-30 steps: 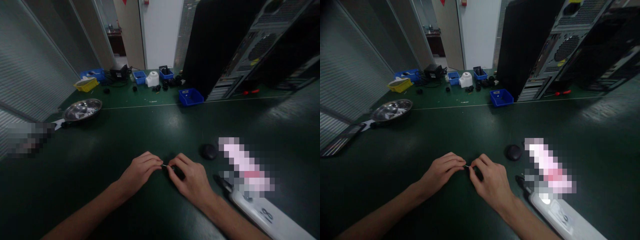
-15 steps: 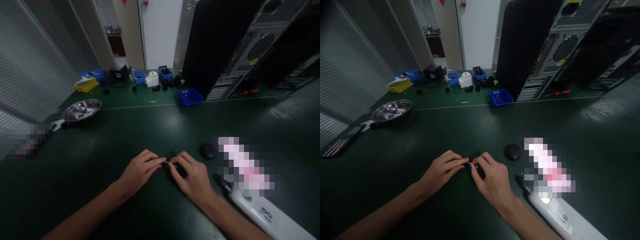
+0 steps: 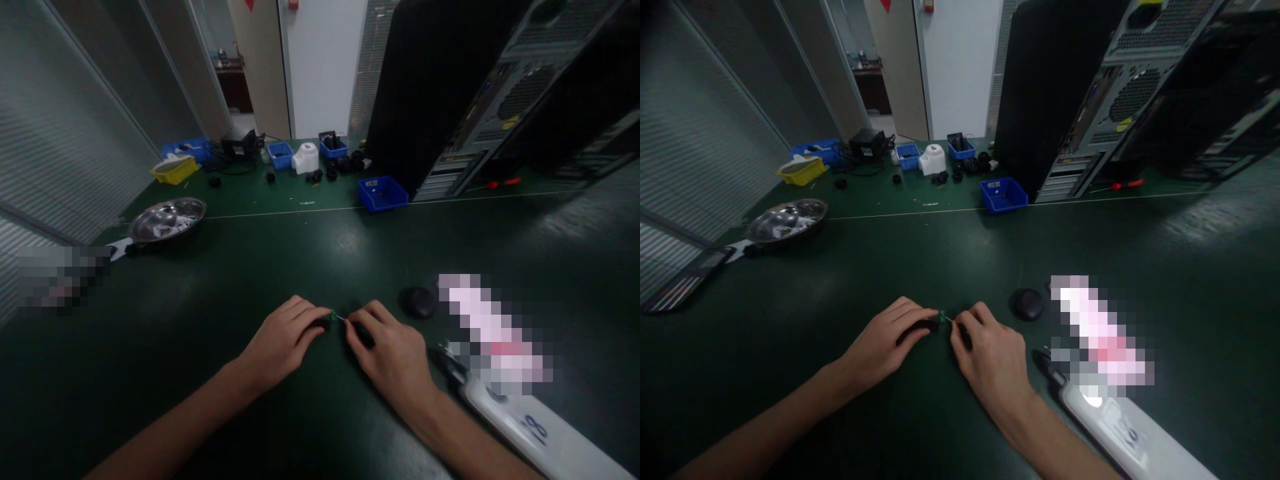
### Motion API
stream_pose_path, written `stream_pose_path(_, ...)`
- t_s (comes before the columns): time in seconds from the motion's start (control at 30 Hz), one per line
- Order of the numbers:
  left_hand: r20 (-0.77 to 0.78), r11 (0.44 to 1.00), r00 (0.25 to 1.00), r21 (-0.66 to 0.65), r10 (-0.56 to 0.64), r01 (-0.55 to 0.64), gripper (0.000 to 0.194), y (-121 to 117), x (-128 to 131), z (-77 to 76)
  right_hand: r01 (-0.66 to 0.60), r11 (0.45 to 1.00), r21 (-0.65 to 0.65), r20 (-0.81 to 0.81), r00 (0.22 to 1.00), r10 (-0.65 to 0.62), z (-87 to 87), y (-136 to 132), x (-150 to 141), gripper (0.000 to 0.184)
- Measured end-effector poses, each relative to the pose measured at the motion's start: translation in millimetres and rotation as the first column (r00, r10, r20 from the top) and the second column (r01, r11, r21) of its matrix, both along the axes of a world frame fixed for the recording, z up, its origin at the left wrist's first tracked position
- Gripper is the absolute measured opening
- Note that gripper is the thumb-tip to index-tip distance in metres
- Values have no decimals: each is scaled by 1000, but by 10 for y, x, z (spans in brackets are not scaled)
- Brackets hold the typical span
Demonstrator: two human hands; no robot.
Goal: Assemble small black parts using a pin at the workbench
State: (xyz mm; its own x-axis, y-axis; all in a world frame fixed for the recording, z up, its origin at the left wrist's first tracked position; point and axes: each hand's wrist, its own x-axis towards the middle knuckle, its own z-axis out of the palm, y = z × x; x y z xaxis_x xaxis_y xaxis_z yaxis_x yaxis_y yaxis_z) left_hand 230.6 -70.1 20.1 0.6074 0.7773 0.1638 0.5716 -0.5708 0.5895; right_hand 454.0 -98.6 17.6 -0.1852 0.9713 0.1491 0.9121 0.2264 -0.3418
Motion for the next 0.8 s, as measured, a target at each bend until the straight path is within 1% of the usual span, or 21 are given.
stream_pose_path(0.1,14,1000,1000,14,-8,8,25,53,-14,14,54,998,11,33,998,-55,6,5,12,19)
stream_pose_path(0.2,-56,997,996,22,-66,68,27,107,13,42,81,996,27,34,996,-82,-13,12,23,16)
stream_pose_path(0.33,-141,989,980,28,-137,143,28,140,49,57,84,996,24,-5,996,-84,-38,15,31,14)
stream_pose_path(0.4,-149,990,981,41,-126,133,28,169,-1,41,78,997,20,-28,997,-78,-39,17,34,14)
stream_pose_path(0.43,-139,993,985,47,-102,109,29,197,-57,29,74,997,18,-39,997,-74,-37,18,35,14)
stream_pose_path(0.5,-99,999,995,48,-9,14,31,289,-245,3,61,998,9,-57,997,-60,-30,20,39,15)
stream_pose_path(0.57,-61,991,990,44,127,-125,36,424,-530,-17,48,999,0,-75,996,-48,-22,21,43,16)
stream_pose_path(0.6,-56,979,978,51,202,-200,37,501,-703,-24,43,999,-3,-84,996,-43,-19,20,44,17)
stream_pose_path(0.67,-81,929,928,108,363,-354,33,651,-1079,-34,34,999,-4,-102,994,-34,-13,18,47,18)
stream_pose_path(0.73,-120,852,851,195,512,-485,30,770,-1450,-44,29,1000,4,-117,993,-28,-11,18,48,19)
stream_pose_path(0.8,-172,777,767,281,618,-563,31,840,-1757,-56,27,1000,10,-124,992,-26,-14,20,47,19)
